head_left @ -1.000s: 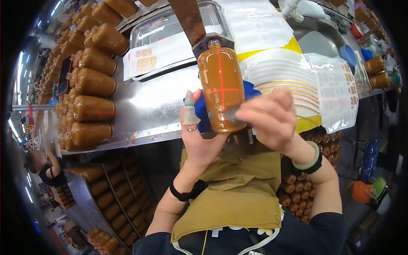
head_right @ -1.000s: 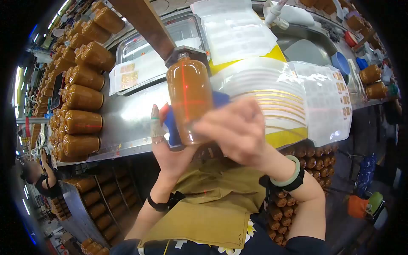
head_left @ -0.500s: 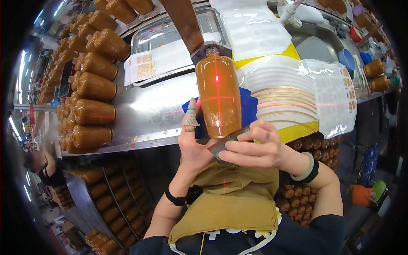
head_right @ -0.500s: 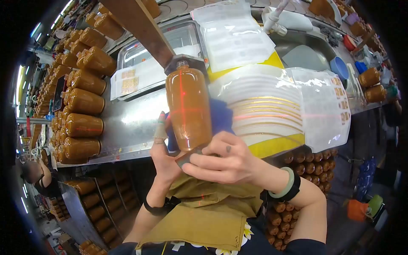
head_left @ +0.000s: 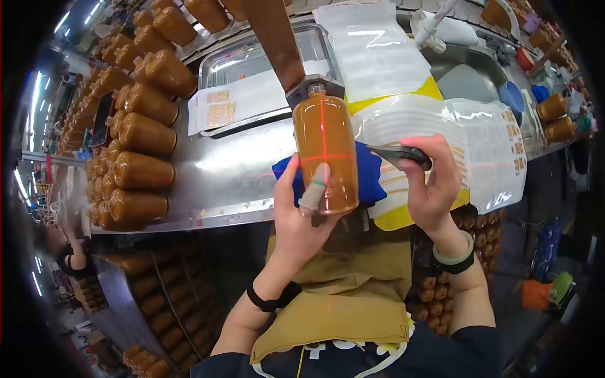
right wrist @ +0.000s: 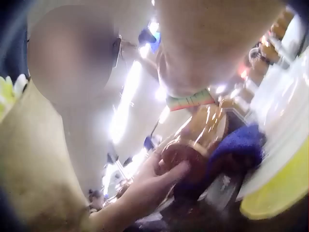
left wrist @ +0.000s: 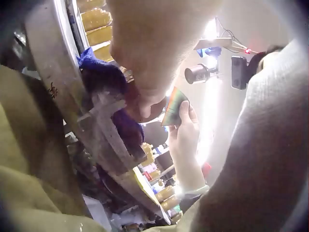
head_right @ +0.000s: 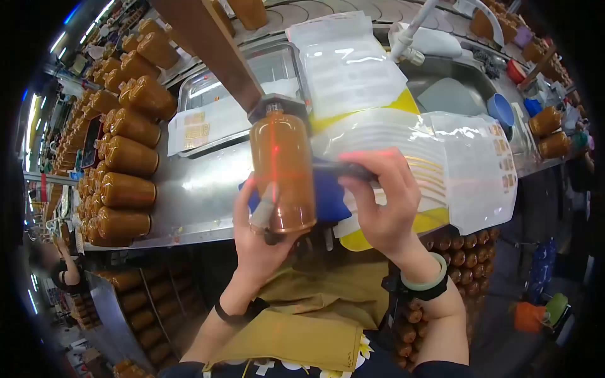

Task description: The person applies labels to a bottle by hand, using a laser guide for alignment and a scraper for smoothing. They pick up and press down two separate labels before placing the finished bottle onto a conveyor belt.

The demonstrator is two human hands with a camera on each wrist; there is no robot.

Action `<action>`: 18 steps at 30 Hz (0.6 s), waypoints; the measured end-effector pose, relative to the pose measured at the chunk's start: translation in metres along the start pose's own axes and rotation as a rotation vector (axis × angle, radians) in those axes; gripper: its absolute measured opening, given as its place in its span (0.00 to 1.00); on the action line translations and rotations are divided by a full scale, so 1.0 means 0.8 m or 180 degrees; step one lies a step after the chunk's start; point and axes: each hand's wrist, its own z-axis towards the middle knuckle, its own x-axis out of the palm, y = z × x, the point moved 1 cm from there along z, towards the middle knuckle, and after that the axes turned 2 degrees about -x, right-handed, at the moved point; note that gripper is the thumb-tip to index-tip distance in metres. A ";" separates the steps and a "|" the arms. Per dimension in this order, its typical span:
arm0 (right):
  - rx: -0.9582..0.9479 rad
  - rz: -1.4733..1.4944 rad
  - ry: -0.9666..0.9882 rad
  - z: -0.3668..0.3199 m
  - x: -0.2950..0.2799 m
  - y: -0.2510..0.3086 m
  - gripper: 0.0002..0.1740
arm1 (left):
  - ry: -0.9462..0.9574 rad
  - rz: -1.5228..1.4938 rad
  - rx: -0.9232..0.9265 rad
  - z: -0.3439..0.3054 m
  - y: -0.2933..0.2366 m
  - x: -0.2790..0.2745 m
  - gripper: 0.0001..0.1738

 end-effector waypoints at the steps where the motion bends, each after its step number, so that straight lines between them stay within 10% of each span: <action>1: 0.0277 0.0117 -0.0305 -0.002 -0.002 -0.001 0.16 | 0.0046 0.0191 0.0165 -0.001 -0.002 0.001 0.57; 9: 0.0252 -0.0001 0.0052 -0.001 0.010 0.001 0.18 | 0.0360 0.0451 -0.0017 0.004 -0.029 0.003 0.38; 15: -0.0978 -0.0201 0.0658 -0.035 0.031 0.029 0.20 | -0.0013 -0.0575 -0.0571 -0.017 0.001 0.012 0.51; 17: -0.1323 0.0123 0.0955 -0.044 0.032 0.042 0.21 | 0.0199 -0.1715 -0.1964 -0.025 0.022 0.017 0.55; 18: -0.1107 0.0127 0.0988 -0.032 0.028 0.048 0.19 | 0.0162 -0.1209 -0.1401 -0.028 0.022 0.012 0.56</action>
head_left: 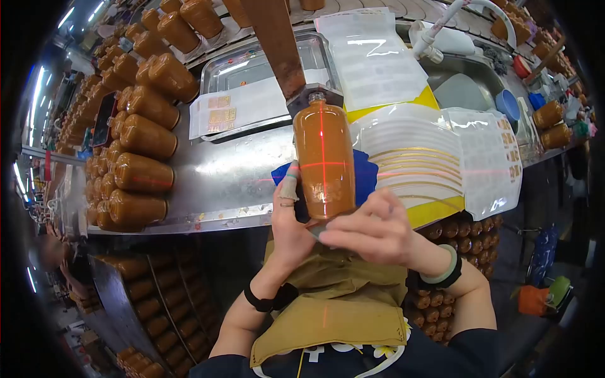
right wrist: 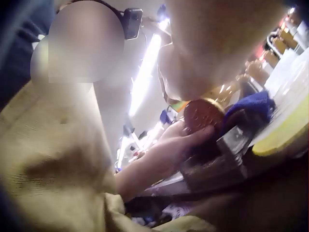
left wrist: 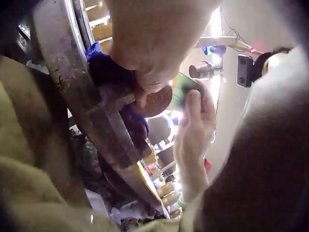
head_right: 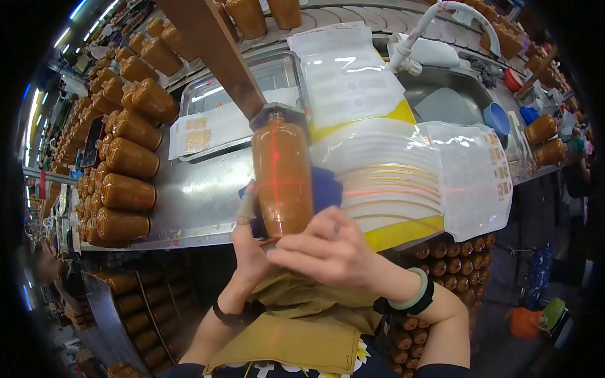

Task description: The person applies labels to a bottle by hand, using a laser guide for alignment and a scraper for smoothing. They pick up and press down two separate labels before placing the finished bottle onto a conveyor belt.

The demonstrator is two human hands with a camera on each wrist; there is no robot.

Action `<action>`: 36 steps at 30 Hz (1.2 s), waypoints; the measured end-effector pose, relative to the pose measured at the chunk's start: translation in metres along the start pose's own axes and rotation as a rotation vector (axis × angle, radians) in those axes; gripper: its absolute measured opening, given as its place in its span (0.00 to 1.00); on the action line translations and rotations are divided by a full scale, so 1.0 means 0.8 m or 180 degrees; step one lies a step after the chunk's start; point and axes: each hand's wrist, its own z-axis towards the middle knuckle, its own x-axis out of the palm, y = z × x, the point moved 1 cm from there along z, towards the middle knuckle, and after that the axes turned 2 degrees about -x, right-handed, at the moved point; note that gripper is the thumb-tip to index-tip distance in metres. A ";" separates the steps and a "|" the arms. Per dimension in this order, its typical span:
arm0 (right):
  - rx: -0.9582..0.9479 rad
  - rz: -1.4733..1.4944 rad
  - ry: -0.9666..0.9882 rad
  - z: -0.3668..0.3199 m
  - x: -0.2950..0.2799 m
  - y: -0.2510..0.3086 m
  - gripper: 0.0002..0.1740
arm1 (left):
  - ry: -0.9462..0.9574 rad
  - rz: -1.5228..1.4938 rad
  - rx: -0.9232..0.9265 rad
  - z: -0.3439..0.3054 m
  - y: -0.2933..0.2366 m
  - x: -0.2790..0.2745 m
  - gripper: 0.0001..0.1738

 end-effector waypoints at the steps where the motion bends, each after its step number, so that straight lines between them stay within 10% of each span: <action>1: 0.0439 0.0015 -0.0107 0.013 -0.009 -0.005 0.16 | -0.0001 -0.0005 0.0010 -0.002 -0.002 0.000 0.56; 4: 0.0916 -0.0677 -0.0836 0.023 -0.023 -0.039 0.14 | -0.0141 0.0738 0.0882 -0.002 -0.023 -0.006 0.56; 9: 0.0059 0.0052 -0.0134 -0.011 0.004 -0.001 0.13 | -0.0405 0.0501 0.0671 0.012 -0.023 0.002 0.54; 14: 0.1488 -0.0175 -0.0865 0.008 0.005 -0.041 0.11 | -0.0070 0.0758 0.0646 0.007 -0.016 -0.003 0.51; 16: 0.1135 -0.0684 -0.0839 0.007 -0.005 -0.047 0.11 | -0.0187 0.1138 0.1139 0.008 -0.030 -0.008 0.53; 21: 0.0301 0.0053 -0.0126 0.006 0.001 0.004 0.15 | -0.0062 -0.0036 -0.0076 0.002 -0.017 0.006 0.54; 26: 0.0661 -0.1064 -0.0670 0.019 -0.015 -0.047 0.13 | -0.0278 0.0744 0.1148 0.001 -0.047 -0.006 0.50; 30: 0.0322 0.0345 -0.0006 0.007 0.001 0.008 0.12 | -0.0421 -0.0563 0.0126 -0.001 -0.021 0.012 0.51; 36: 0.0569 -0.0905 -0.0763 0.012 -0.007 -0.050 0.14 | -0.0498 0.0743 0.0483 -0.007 -0.040 0.007 0.55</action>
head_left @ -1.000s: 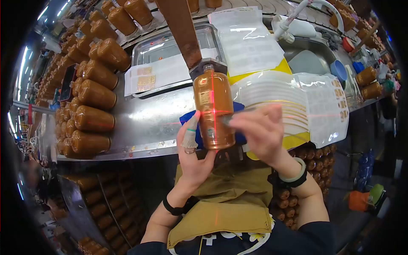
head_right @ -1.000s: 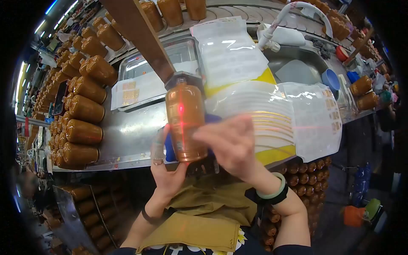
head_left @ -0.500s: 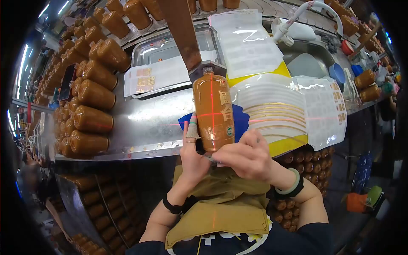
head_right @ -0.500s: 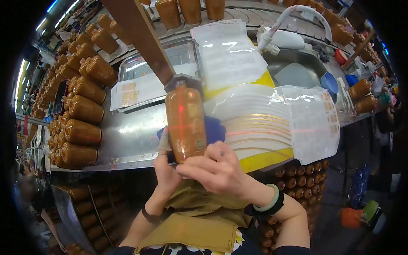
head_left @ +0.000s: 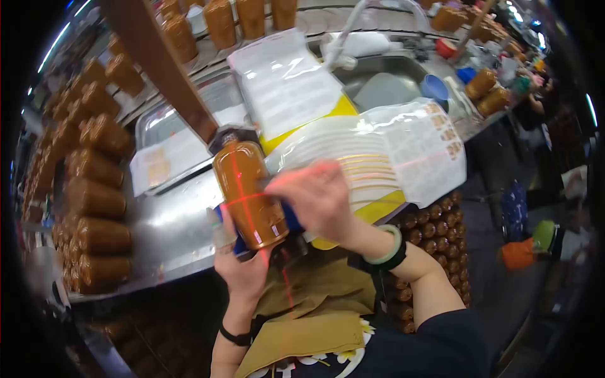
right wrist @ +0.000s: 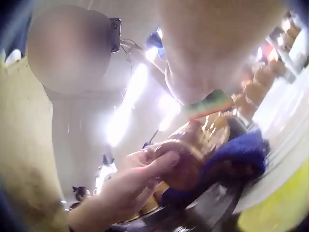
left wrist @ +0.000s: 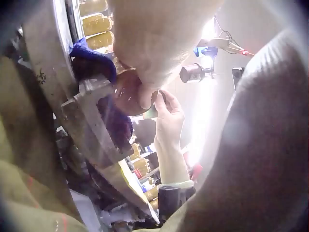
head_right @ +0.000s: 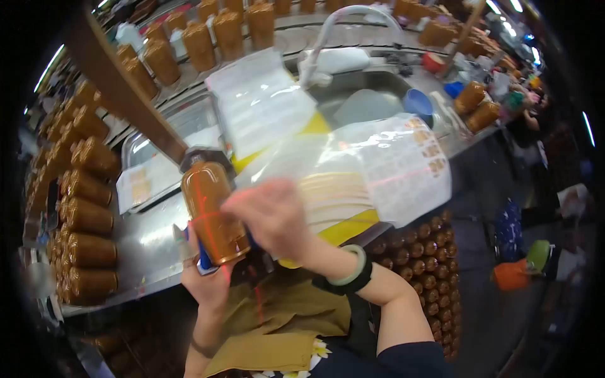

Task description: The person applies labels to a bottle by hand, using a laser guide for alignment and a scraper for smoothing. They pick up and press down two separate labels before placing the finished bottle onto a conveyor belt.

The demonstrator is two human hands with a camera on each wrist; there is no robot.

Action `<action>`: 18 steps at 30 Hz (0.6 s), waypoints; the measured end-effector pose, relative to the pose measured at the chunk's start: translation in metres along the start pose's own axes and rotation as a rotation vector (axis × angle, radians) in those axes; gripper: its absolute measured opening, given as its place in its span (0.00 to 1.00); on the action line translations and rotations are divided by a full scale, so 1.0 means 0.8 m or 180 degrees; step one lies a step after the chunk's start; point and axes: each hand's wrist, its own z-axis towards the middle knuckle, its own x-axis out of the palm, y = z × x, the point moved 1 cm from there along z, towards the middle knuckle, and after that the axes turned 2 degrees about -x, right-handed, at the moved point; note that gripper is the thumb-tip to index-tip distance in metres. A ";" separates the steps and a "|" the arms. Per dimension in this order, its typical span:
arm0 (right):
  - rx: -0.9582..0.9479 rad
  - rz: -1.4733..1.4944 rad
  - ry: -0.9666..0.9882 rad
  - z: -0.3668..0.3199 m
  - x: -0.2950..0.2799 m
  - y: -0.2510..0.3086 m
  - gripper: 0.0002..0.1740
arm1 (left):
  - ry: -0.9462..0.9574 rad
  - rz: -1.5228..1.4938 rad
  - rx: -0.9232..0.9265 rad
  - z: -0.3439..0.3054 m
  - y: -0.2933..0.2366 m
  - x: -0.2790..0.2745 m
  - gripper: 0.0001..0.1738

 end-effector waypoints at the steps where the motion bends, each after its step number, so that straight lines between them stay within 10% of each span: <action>1: 0.0001 0.0359 0.0137 -0.007 0.003 0.014 0.16 | 0.0001 0.0096 0.0048 0.005 -0.006 -0.001 0.53; 5: -0.0095 0.1166 0.0688 -0.018 -0.024 0.038 0.11 | -0.0101 0.0063 0.0295 0.002 0.005 0.004 0.55; 8: 0.2179 0.2065 0.0518 -0.028 -0.043 -0.010 0.18 | -0.0084 -0.0051 0.0211 0.004 -0.007 0.005 0.56; 13: 0.1991 0.1012 0.0060 -0.037 -0.095 -0.035 0.18 | -0.0056 -0.0284 0.0332 0.007 0.005 0.008 0.53; 18: 0.2549 0.0877 0.0888 -0.045 -0.112 -0.065 0.10 | -0.0033 -0.0135 0.0413 0.008 0.004 0.005 0.49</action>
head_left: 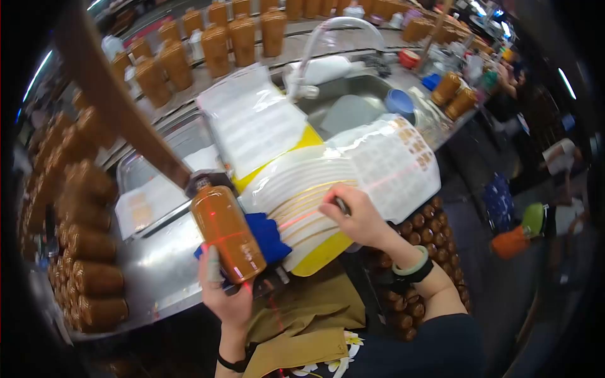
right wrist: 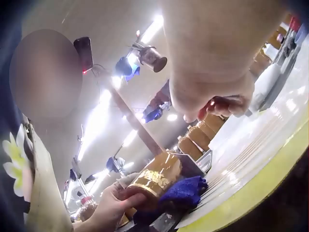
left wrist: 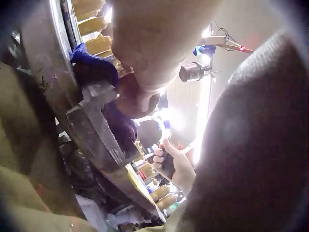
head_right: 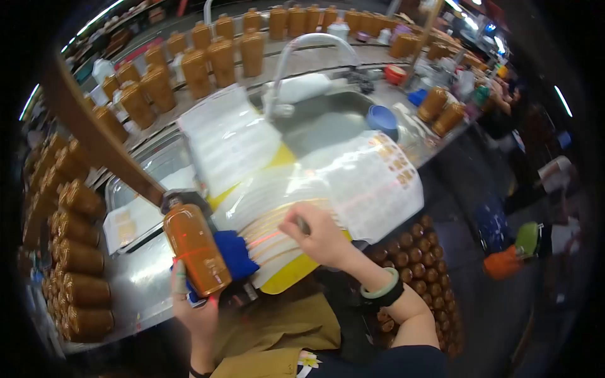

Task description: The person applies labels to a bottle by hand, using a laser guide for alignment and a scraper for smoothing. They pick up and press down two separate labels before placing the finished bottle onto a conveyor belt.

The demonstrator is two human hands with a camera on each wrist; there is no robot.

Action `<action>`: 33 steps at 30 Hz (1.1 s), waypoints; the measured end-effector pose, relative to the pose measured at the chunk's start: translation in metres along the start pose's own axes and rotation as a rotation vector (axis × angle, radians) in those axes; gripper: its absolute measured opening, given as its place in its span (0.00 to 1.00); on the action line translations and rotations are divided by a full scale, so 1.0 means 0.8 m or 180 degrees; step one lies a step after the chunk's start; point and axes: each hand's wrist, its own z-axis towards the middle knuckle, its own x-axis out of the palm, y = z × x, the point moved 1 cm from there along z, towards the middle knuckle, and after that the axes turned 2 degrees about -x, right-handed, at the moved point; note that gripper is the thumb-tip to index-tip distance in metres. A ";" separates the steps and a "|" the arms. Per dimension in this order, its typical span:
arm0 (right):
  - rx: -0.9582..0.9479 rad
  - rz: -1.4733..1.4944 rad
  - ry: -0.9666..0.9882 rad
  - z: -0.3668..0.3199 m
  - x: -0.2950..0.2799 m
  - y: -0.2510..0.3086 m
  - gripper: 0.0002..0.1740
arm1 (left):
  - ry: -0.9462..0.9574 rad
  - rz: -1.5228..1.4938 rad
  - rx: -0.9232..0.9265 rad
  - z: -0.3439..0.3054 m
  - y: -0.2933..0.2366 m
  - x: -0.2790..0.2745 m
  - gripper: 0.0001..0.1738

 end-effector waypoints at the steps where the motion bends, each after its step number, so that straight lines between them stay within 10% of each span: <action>1: -0.0053 -0.0055 0.0041 0.006 0.002 -0.003 0.09 | -0.0059 0.0164 0.0027 0.000 -0.002 -0.001 0.49; 20: -0.1268 -0.0720 0.1254 0.224 0.099 0.048 0.15 | 0.0639 -0.0306 -0.0259 0.064 0.063 -0.081 0.42; 27: -0.0991 -0.0781 0.1444 0.188 0.087 0.082 0.15 | 0.0837 0.2197 -0.0352 0.163 0.175 -0.075 0.46; 33: -0.0628 -0.0780 0.1403 0.142 0.068 0.075 0.15 | 0.1001 0.2459 -0.0533 0.175 0.184 -0.042 0.48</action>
